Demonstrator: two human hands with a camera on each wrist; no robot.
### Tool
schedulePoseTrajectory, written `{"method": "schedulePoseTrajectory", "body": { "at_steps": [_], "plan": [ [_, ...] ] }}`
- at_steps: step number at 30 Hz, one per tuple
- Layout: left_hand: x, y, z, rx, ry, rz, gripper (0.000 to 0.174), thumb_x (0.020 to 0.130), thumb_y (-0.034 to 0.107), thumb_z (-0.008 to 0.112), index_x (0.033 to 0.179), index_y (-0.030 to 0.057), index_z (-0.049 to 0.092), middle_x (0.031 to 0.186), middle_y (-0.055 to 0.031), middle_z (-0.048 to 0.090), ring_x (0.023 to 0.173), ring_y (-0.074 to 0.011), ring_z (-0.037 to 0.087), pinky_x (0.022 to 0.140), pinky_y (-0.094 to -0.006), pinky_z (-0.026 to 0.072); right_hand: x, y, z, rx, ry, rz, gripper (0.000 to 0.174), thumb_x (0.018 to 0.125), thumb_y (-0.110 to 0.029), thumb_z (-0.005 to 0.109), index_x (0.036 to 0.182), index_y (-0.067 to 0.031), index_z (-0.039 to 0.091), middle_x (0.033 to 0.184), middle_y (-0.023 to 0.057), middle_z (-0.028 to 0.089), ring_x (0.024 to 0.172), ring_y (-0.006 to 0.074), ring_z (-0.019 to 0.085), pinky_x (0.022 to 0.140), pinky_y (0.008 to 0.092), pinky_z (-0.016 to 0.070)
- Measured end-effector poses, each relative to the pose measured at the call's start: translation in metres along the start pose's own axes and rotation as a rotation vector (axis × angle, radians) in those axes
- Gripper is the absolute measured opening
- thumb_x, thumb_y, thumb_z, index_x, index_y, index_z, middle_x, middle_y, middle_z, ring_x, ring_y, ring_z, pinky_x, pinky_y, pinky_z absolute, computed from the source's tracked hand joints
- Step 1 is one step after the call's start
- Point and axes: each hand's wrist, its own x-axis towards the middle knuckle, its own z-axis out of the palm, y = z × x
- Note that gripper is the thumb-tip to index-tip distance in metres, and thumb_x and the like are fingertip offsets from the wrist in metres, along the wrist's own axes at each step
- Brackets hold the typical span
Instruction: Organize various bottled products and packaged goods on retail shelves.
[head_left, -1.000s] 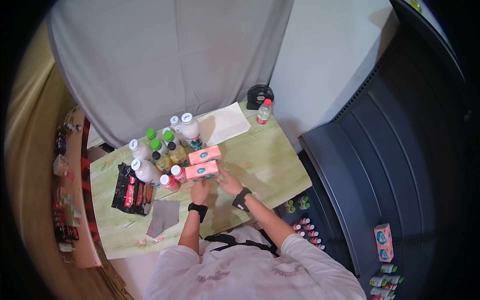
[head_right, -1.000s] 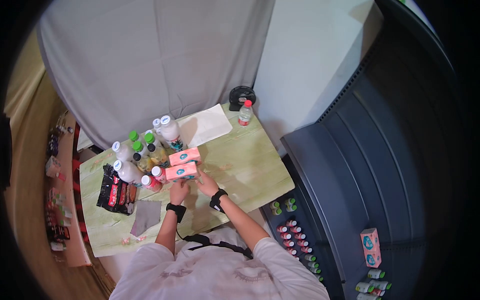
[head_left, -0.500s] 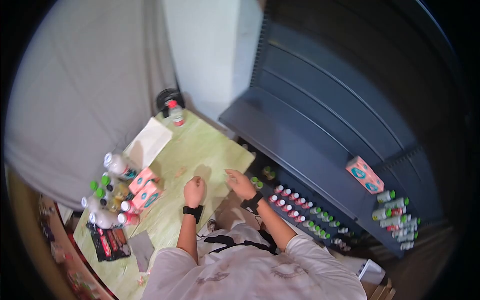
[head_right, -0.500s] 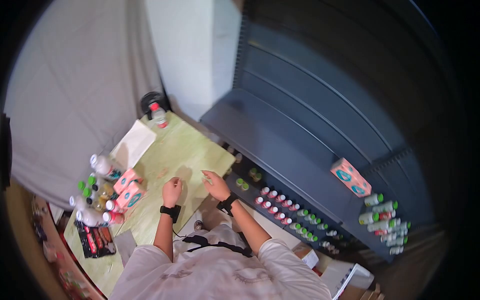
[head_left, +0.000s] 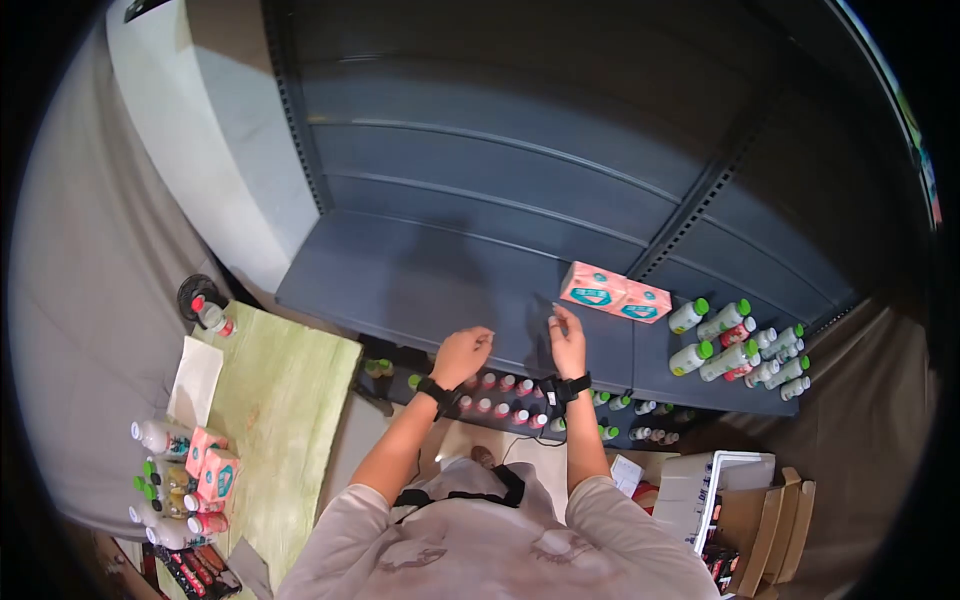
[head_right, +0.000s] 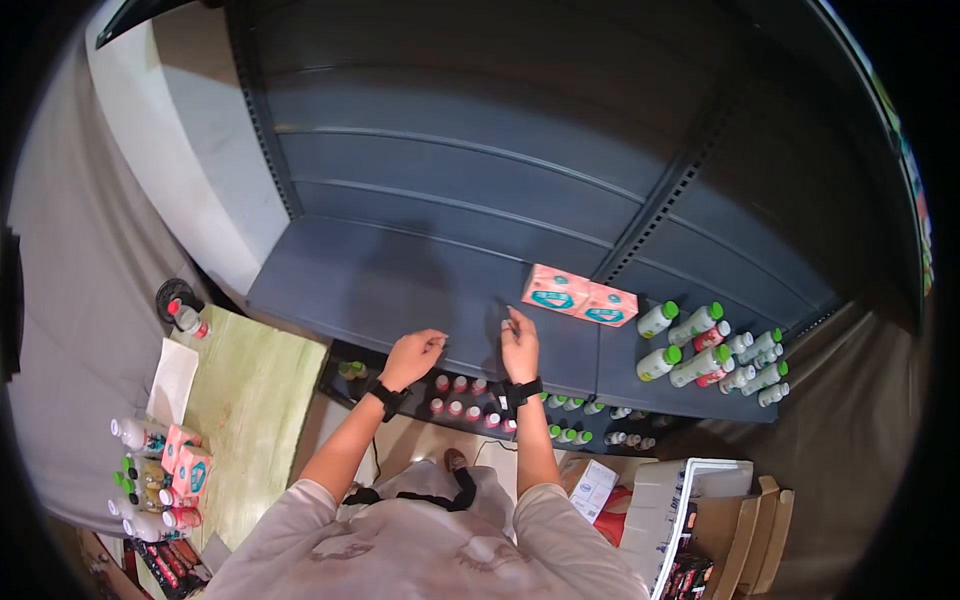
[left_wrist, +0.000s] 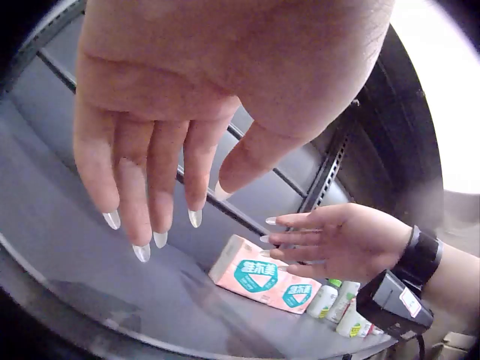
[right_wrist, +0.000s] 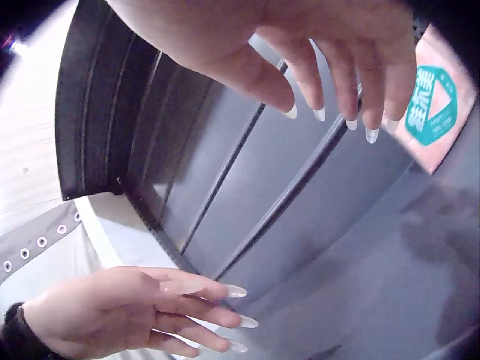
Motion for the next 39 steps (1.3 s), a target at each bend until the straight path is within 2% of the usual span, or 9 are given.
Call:
{"method": "schedulePoseTrajectory", "body": {
  "at_steps": [8, 12, 17, 22, 26, 30, 33, 37, 39],
  "plan": [
    [0.104, 0.028, 0.112, 0.017, -0.084, 0.142, 0.043, 0.089, 0.02, 0.058, 0.127, 0.0012, 0.055, 0.121, -0.0209, 0.061, 0.107, -0.0334, 0.062, 0.091, -0.0377, 0.049, 0.074, 0.102, -0.094, -0.042, 0.162, 0.08, 0.044, 0.092, -0.012, 0.056, 0.132, 0.0042, 0.05, 0.126, 0.0205, 0.056, 0.115, 0.0297, 0.056, 0.098, 0.0352, 0.0433],
    [0.139, 0.034, 0.142, 0.033, -0.115, 0.085, 0.054, 0.089, 0.021, 0.058, 0.137, 0.0001, 0.045, 0.133, -0.0241, 0.053, 0.119, -0.0367, 0.055, 0.099, -0.0392, 0.0449, 0.09, 0.099, -0.114, 0.072, 0.076, 0.15, 0.046, 0.093, -0.008, 0.053, 0.137, 0.0049, 0.044, 0.133, 0.0191, 0.053, 0.116, 0.0261, 0.056, 0.097, 0.0332, 0.0437],
    [0.157, 0.043, 0.16, -0.049, -0.11, 0.086, 0.059, 0.089, 0.023, 0.058, 0.141, 0.001, 0.04, 0.137, -0.0254, 0.049, 0.127, -0.0381, 0.048, 0.105, -0.0412, 0.0398, 0.098, 0.109, -0.104, 0.126, 0.149, 0.117, 0.045, 0.092, -0.002, 0.051, 0.136, 0.0063, 0.043, 0.12, 0.013, 0.056, 0.109, 0.0211, 0.057, 0.095, 0.028, 0.043],
    [0.168, 0.038, 0.174, -0.069, -0.119, 0.039, 0.064, 0.088, 0.021, 0.058, 0.144, 0.0022, 0.035, 0.137, -0.0247, 0.049, 0.127, -0.0387, 0.048, 0.104, -0.041, 0.0399, 0.105, 0.112, -0.095, 0.05, 0.089, 0.097, 0.052, 0.088, -0.005, 0.057, 0.136, 0.006, 0.04, 0.123, 0.0173, 0.053, 0.119, 0.0278, 0.049, 0.102, 0.0344, 0.0379],
    [0.174, 0.045, 0.176, -0.073, -0.155, -0.011, 0.069, 0.085, 0.018, 0.058, 0.146, 0.0024, 0.031, 0.133, -0.0244, 0.052, 0.123, -0.0386, 0.051, 0.101, -0.0408, 0.0429, 0.119, 0.14, -0.07, 0.06, 0.265, -0.073, 0.064, 0.086, -0.005, 0.06, 0.142, 0.0061, 0.032, 0.122, 0.0204, 0.049, 0.117, 0.0317, 0.047, 0.102, 0.0344, 0.0368],
    [0.18, 0.038, 0.184, -0.096, -0.164, -0.038, 0.073, 0.082, 0.016, 0.059, 0.147, 0.0031, 0.027, 0.125, -0.025, 0.057, 0.115, -0.039, 0.056, 0.096, -0.0417, 0.0457, 0.125, 0.133, -0.074, 0.242, 0.158, 0.155, 0.077, 0.082, -0.001, 0.064, 0.147, 0.005, 0.024, 0.11, 0.0111, 0.047, 0.104, 0.0233, 0.048, 0.095, 0.0306, 0.0402],
    [0.179, 0.03, 0.19, -0.102, -0.149, -0.041, 0.074, 0.082, 0.016, 0.059, 0.148, 0.0058, 0.026, 0.12, -0.025, 0.06, 0.11, -0.0402, 0.059, 0.093, -0.0429, 0.0471, 0.124, 0.124, -0.073, 0.403, 0.189, 0.196, 0.066, 0.079, 0.0, 0.067, 0.138, 0.0049, 0.036, 0.096, 0.0043, 0.043, 0.09, 0.0162, 0.046, 0.085, 0.0281, 0.042],
    [0.176, 0.019, 0.199, -0.091, -0.125, -0.035, 0.073, 0.081, 0.016, 0.059, 0.147, 0.0091, 0.029, 0.109, -0.024, 0.063, 0.1, -0.0408, 0.062, 0.084, -0.044, 0.0495, 0.129, 0.157, -0.075, 0.337, 0.075, 0.17, 0.032, 0.079, -0.001, 0.066, 0.105, -0.003, 0.048, 0.085, -0.0002, 0.041, 0.079, 0.0131, 0.044, 0.072, 0.0276, 0.0407],
    [0.178, 0.012, 0.2, -0.043, -0.087, 0.0, 0.071, 0.081, 0.016, 0.059, 0.146, 0.0097, 0.03, 0.102, -0.0229, 0.064, 0.093, -0.0403, 0.063, 0.079, -0.0436, 0.0502, 0.13, 0.162, -0.078, 0.348, 0.028, 0.22, 0.031, 0.079, -0.002, 0.067, 0.105, -0.0029, 0.049, 0.084, 0.0005, 0.042, 0.078, 0.0136, 0.044, 0.072, 0.0281, 0.041]
  ]
}}
